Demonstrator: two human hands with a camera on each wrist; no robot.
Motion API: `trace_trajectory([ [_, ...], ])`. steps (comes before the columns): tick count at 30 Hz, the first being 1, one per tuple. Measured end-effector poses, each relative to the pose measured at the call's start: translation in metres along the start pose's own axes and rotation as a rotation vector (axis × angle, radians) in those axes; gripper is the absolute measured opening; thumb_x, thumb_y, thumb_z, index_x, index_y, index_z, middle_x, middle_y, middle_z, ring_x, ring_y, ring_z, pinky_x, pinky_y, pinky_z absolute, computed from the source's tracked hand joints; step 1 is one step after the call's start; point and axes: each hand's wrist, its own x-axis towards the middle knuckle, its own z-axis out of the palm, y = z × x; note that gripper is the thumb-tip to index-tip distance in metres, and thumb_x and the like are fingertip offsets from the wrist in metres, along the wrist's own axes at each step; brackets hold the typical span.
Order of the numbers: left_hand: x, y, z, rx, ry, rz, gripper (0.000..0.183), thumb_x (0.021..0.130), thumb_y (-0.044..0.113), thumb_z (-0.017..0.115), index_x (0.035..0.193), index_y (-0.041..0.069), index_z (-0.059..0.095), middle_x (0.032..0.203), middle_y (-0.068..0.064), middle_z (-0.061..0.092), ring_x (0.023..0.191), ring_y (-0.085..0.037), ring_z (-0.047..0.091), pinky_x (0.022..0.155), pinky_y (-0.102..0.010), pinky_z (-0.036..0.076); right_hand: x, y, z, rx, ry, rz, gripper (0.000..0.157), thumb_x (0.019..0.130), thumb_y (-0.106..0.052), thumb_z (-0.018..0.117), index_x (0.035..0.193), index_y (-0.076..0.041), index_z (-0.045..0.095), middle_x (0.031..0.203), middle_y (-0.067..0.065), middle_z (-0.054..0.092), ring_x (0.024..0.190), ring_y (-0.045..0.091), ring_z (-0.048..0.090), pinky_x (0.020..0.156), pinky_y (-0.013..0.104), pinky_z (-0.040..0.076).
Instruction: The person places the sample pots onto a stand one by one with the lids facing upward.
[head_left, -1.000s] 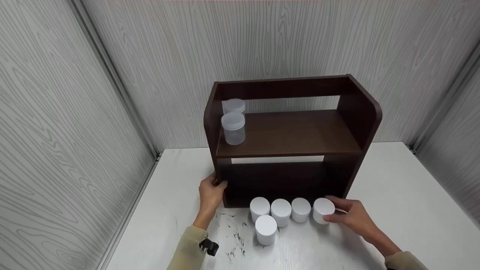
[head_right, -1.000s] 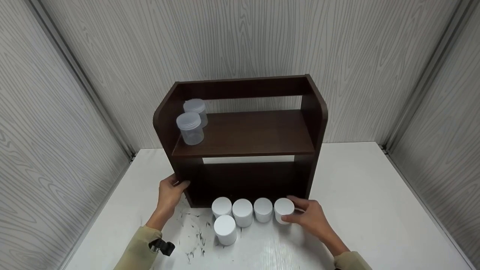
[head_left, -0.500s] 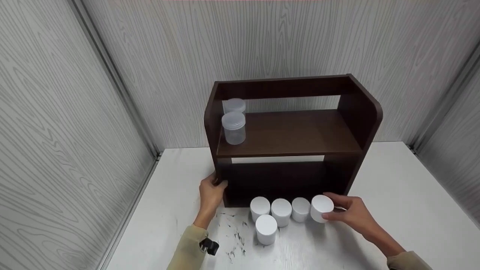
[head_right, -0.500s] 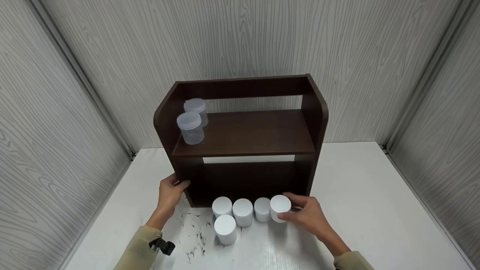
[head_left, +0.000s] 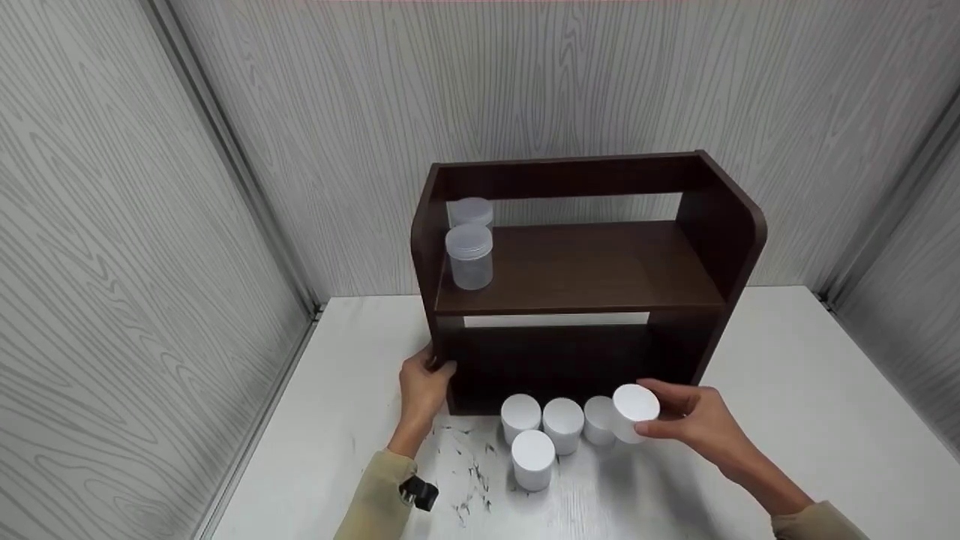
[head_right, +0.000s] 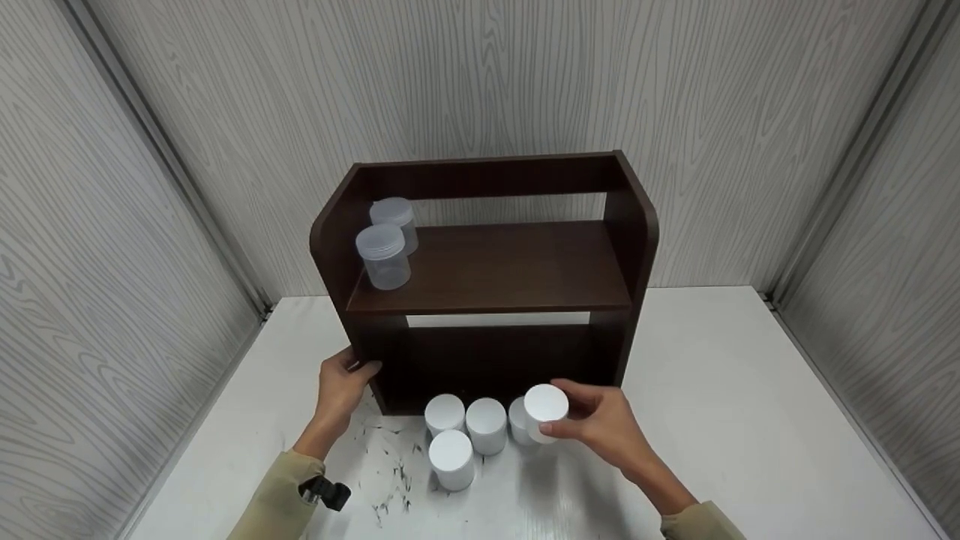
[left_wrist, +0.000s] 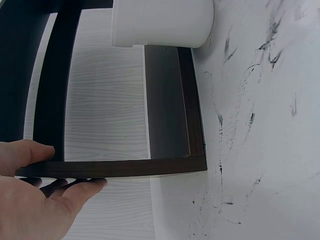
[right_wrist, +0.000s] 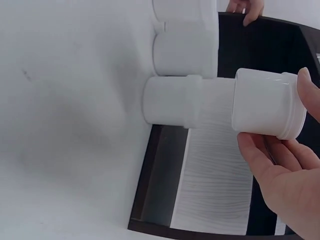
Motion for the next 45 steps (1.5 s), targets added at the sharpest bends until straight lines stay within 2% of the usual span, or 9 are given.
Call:
trace_trajectory([
  [17,0.0,-0.002,0.001,0.001,0.01,0.01,0.05,0.094,0.001,0.068,0.141,-0.012,0.058,0.136,-0.028,0.065,0.125,-0.04,0.063,0.102,-0.049,0.054,0.003,-0.05,0.011,0.077,-0.048,-0.028,0.063,0.081,-0.005,0.09,0.138,0.006,0.065,0.127,0.018,0.072,0.108,0.021,0.073,0.088,0.031,0.06],
  [23,0.0,0.0,0.001,-0.004,0.01,0.002,0.051,0.094,0.001,0.068,0.142,-0.012,0.057,0.138,-0.028,0.063,0.128,-0.04,0.061,0.104,-0.048,0.052,0.007,-0.067,0.014,0.065,-0.046,-0.046,0.063,0.08,-0.005,0.091,0.137,0.006,0.066,0.125,0.016,0.073,0.107,0.022,0.074,0.087,0.032,0.06],
  [31,-0.001,0.0,0.0,0.004,-0.013,-0.006,0.056,0.096,0.006,0.067,0.147,-0.012,0.051,0.14,-0.029,0.061,0.129,-0.041,0.061,0.105,-0.048,0.052,0.012,-0.087,0.017,0.118,-0.065,-0.042,0.066,0.08,-0.003,0.091,0.139,0.006,0.064,0.125,0.016,0.073,0.107,0.025,0.074,0.088,0.038,0.061],
  [36,-0.001,0.0,0.0,0.005,-0.005,-0.012,0.056,0.096,0.006,0.068,0.146,-0.011,0.053,0.139,-0.028,0.062,0.127,-0.04,0.063,0.104,-0.047,0.053,0.016,-0.1,0.02,0.118,-0.048,-0.028,0.071,0.079,-0.002,0.091,0.142,0.008,0.06,0.124,0.016,0.074,0.106,0.022,0.074,0.088,0.036,0.061],
  [45,-0.001,0.0,0.0,-0.007,0.001,-0.004,0.053,0.096,0.005,0.067,0.145,-0.011,0.055,0.138,-0.027,0.063,0.128,-0.039,0.062,0.104,-0.047,0.052,0.028,-0.123,0.022,0.079,-0.025,-0.068,0.066,0.079,-0.003,0.092,0.139,0.005,0.065,0.122,0.016,0.074,0.104,0.02,0.074,0.087,0.031,0.06],
])
